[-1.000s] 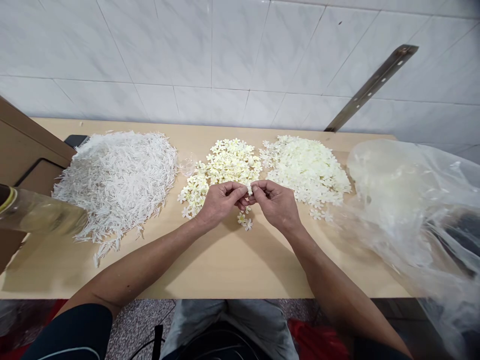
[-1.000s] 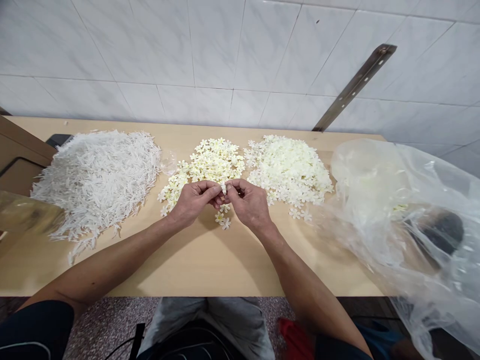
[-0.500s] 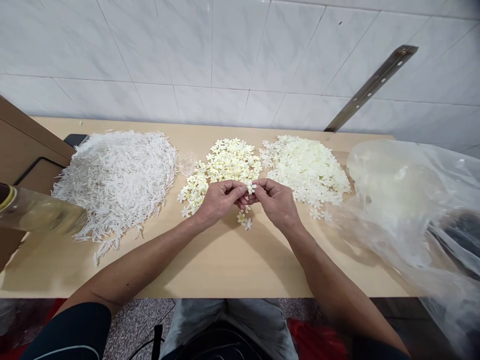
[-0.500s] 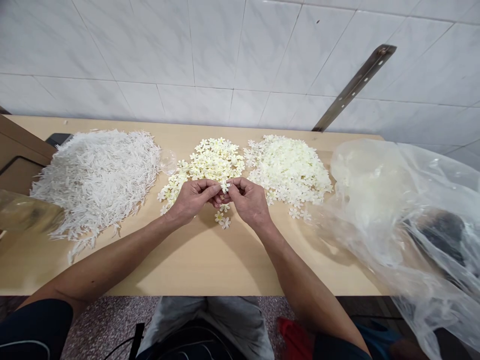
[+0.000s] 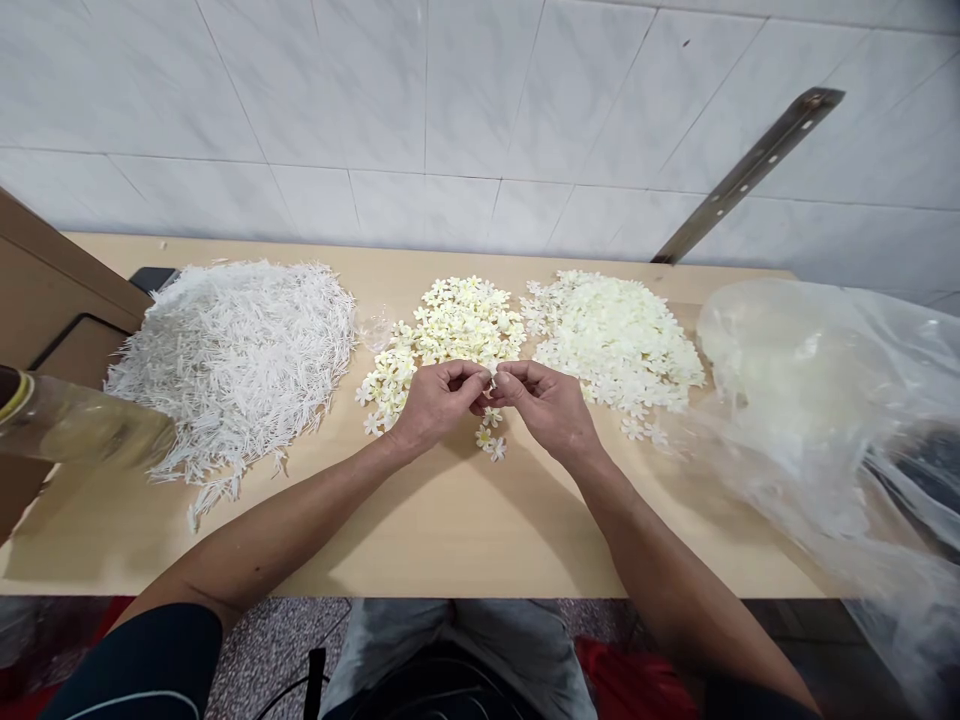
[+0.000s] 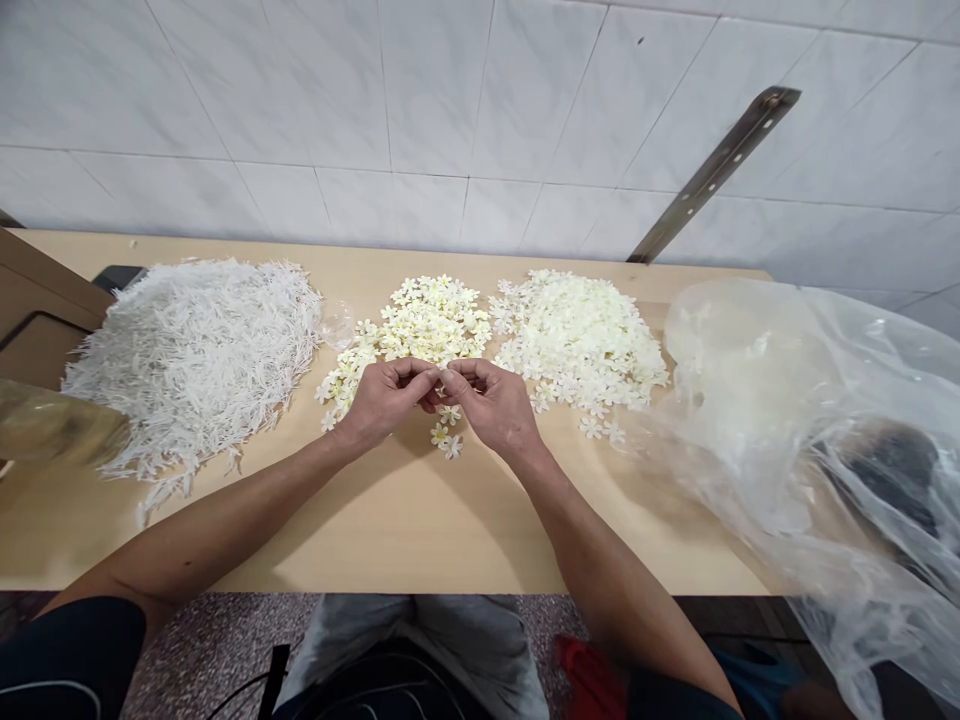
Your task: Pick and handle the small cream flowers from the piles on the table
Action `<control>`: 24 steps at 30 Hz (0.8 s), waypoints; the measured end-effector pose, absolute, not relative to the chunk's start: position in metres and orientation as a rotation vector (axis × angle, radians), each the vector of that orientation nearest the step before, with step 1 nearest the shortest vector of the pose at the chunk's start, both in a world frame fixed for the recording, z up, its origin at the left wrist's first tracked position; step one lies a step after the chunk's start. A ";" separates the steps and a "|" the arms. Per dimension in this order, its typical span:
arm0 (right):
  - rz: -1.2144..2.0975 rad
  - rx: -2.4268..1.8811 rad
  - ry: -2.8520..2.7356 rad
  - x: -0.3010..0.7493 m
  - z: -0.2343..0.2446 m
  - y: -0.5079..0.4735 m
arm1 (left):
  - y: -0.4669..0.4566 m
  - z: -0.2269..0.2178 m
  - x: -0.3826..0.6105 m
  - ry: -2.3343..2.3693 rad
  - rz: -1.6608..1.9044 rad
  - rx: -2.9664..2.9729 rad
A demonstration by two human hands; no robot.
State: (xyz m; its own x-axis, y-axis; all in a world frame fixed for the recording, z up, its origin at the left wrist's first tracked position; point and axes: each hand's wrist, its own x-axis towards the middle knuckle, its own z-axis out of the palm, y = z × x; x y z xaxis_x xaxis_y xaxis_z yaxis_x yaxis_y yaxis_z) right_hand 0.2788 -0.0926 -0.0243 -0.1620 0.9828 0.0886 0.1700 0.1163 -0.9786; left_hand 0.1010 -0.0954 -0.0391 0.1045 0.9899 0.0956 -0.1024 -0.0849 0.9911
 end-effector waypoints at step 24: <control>1.385 -1.153 -1.285 0.288 -0.030 -0.080 | -0.093 -0.043 0.098 1.048 1.290 1.296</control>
